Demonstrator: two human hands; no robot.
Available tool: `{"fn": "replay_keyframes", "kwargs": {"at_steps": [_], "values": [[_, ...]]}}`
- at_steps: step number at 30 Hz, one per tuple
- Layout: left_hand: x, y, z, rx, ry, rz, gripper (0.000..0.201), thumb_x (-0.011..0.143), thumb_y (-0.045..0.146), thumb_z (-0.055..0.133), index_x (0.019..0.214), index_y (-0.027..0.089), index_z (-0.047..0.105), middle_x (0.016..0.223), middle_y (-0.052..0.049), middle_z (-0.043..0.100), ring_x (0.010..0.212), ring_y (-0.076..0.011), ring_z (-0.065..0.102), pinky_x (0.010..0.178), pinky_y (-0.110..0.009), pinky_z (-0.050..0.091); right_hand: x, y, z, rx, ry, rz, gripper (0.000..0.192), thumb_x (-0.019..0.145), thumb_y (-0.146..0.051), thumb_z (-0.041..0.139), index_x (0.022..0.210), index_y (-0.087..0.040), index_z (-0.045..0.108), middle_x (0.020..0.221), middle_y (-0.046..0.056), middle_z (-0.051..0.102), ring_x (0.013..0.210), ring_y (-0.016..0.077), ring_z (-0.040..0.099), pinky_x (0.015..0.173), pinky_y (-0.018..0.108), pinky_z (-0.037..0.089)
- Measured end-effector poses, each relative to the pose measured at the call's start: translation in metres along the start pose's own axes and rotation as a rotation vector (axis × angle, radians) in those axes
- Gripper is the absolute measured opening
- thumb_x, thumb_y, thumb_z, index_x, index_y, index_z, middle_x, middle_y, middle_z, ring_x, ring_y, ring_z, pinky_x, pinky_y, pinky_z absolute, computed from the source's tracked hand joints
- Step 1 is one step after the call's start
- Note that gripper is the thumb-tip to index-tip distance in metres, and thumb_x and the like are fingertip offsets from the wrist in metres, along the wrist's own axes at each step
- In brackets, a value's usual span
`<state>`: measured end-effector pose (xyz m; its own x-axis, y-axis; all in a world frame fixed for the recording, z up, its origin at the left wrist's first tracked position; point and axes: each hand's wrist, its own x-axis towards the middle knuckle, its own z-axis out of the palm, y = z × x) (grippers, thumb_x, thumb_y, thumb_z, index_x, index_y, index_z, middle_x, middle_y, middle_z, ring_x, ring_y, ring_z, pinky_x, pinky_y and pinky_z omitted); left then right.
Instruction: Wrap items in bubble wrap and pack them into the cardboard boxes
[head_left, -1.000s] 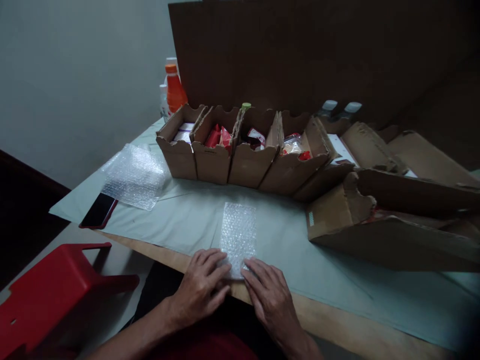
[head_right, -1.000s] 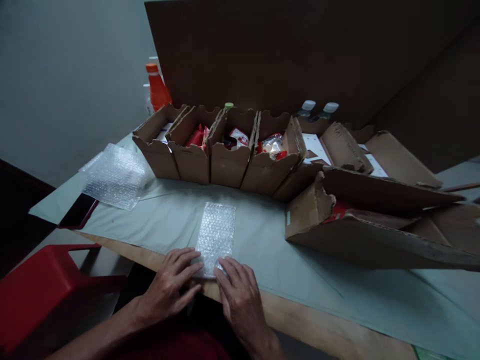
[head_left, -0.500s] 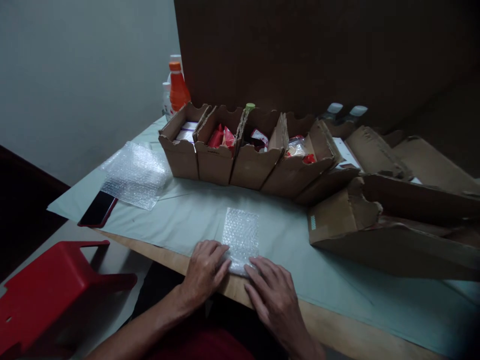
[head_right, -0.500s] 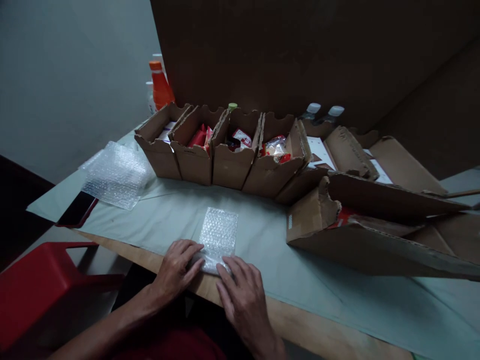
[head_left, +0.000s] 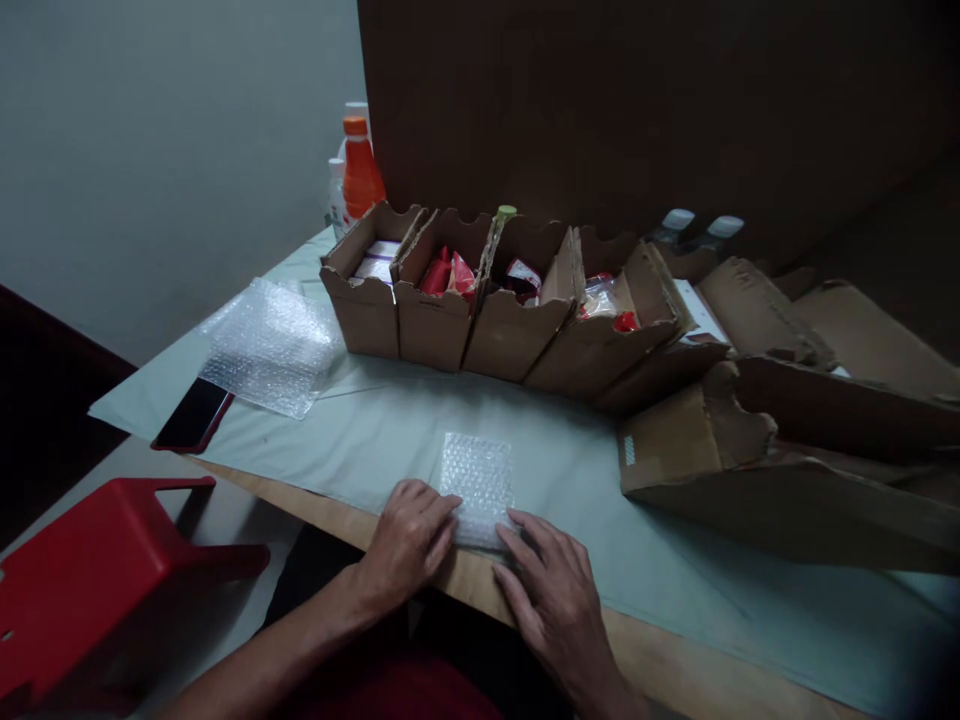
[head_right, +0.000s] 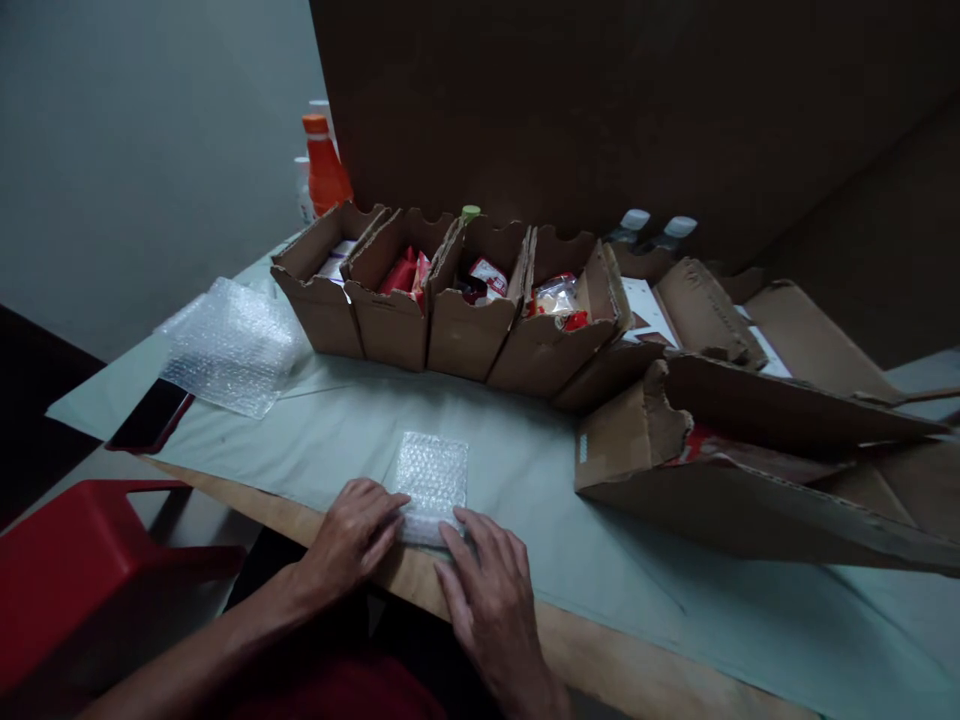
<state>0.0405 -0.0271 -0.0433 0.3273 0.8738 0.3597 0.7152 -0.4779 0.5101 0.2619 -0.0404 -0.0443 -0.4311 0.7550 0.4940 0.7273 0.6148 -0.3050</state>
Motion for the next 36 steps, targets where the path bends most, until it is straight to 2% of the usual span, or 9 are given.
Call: {"fn": "replay_keyframes", "kwargs": {"at_steps": [6, 10, 14, 18, 21, 26, 29, 31, 36], "values": [[-0.007, 0.000, -0.002, -0.015, 0.020, 0.078, 0.036, 0.090, 0.021, 0.063, 0.125, 0.016, 0.057, 0.122, -0.015, 0.063, 0.112, -0.0292, 0.056, 0.096, -0.048, 0.048, 0.014, 0.005, 0.006, -0.022, -0.036, -0.041, 0.027, 0.096, -0.013, 0.051, 0.117, -0.023, 0.066, 0.111, 0.007, 0.074, 0.108, 0.0240, 0.065, 0.092, 0.042, 0.046], [-0.012, 0.004, -0.013, -0.116, -0.023, 0.079, 0.032, 0.091, 0.008, 0.053, 0.121, 0.018, 0.058, 0.104, -0.009, 0.069, 0.102, -0.0243, 0.060, 0.093, -0.044, 0.048, 0.020, 0.004, -0.001, 0.151, -0.064, 0.000, 0.021, 0.097, -0.017, 0.053, 0.111, -0.024, 0.067, 0.098, 0.005, 0.076, 0.094, 0.0213, 0.068, 0.086, 0.039, 0.049], [-0.005, 0.000, -0.011, -0.108, -0.016, 0.009, 0.028, 0.092, 0.015, 0.054, 0.119, 0.017, 0.060, 0.094, -0.008, 0.069, 0.091, -0.0239, 0.061, 0.085, -0.043, 0.050, 0.015, 0.000, -0.004, 0.116, -0.019, 0.041, 0.025, 0.097, -0.020, 0.053, 0.118, -0.025, 0.065, 0.105, 0.007, 0.074, 0.096, 0.0224, 0.068, 0.085, 0.039, 0.050], [0.005, -0.009, 0.003, 0.007, 0.023, -0.037, 0.025, 0.094, 0.020, 0.056, 0.118, 0.017, 0.062, 0.098, -0.009, 0.069, 0.090, -0.0251, 0.061, 0.083, -0.043, 0.051, 0.015, -0.006, 0.004, -0.019, -0.045, 0.004, 0.028, 0.095, -0.020, 0.056, 0.122, -0.023, 0.064, 0.118, 0.010, 0.070, 0.106, 0.0257, 0.064, 0.092, 0.043, 0.046], [0.007, -0.012, 0.006, -0.009, 0.098, -0.096, 0.027, 0.095, 0.025, 0.057, 0.120, 0.017, 0.062, 0.105, -0.011, 0.069, 0.096, -0.0263, 0.062, 0.086, -0.044, 0.051, 0.020, -0.005, 0.012, -0.025, -0.046, -0.015, 0.025, 0.095, -0.017, 0.055, 0.118, -0.021, 0.065, 0.111, 0.009, 0.073, 0.102, 0.0255, 0.065, 0.092, 0.044, 0.045], [-0.005, 0.001, -0.008, -0.422, 0.196, -0.401, 0.029, 0.094, 0.030, 0.057, 0.119, 0.018, 0.063, 0.112, -0.011, 0.068, 0.102, -0.0231, 0.065, 0.088, -0.040, 0.055, 0.026, 0.005, 0.018, 0.188, 0.085, 0.207, 0.017, 0.096, -0.027, 0.058, 0.109, -0.023, 0.069, 0.096, 0.005, 0.076, 0.089, 0.0214, 0.069, 0.081, 0.037, 0.053], [-0.009, 0.016, -0.015, -0.821, 0.059, -0.616, 0.037, 0.091, 0.037, 0.061, 0.122, 0.017, 0.064, 0.114, -0.012, 0.070, 0.105, -0.0235, 0.068, 0.092, -0.038, 0.056, 0.026, -0.002, 0.015, 0.414, 0.042, 0.453, 0.018, 0.094, -0.036, 0.060, 0.102, -0.023, 0.070, 0.093, 0.005, 0.076, 0.084, 0.0207, 0.070, 0.075, 0.032, 0.056], [-0.006, 0.024, -0.015, -1.068, -0.051, -0.640, 0.041, 0.088, 0.041, 0.064, 0.121, 0.015, 0.066, 0.112, -0.012, 0.073, 0.109, -0.0261, 0.067, 0.098, -0.041, 0.053, 0.025, -0.012, 0.013, 0.598, -0.034, 0.563, 0.020, 0.094, -0.038, 0.060, 0.100, -0.022, 0.069, 0.091, 0.004, 0.075, 0.081, 0.0191, 0.070, 0.072, 0.028, 0.057], [0.002, 0.033, -0.006, -1.221, -0.039, -0.684, 0.031, 0.083, 0.035, 0.067, 0.108, 0.017, 0.070, 0.105, -0.009, 0.075, 0.103, -0.0253, 0.068, 0.097, -0.040, 0.053, 0.017, -0.022, 0.007, 0.660, -0.067, 0.497, 0.014, 0.092, -0.029, 0.059, 0.099, -0.023, 0.070, 0.106, 0.006, 0.074, 0.102, 0.0205, 0.069, 0.091, 0.031, 0.055]]}}
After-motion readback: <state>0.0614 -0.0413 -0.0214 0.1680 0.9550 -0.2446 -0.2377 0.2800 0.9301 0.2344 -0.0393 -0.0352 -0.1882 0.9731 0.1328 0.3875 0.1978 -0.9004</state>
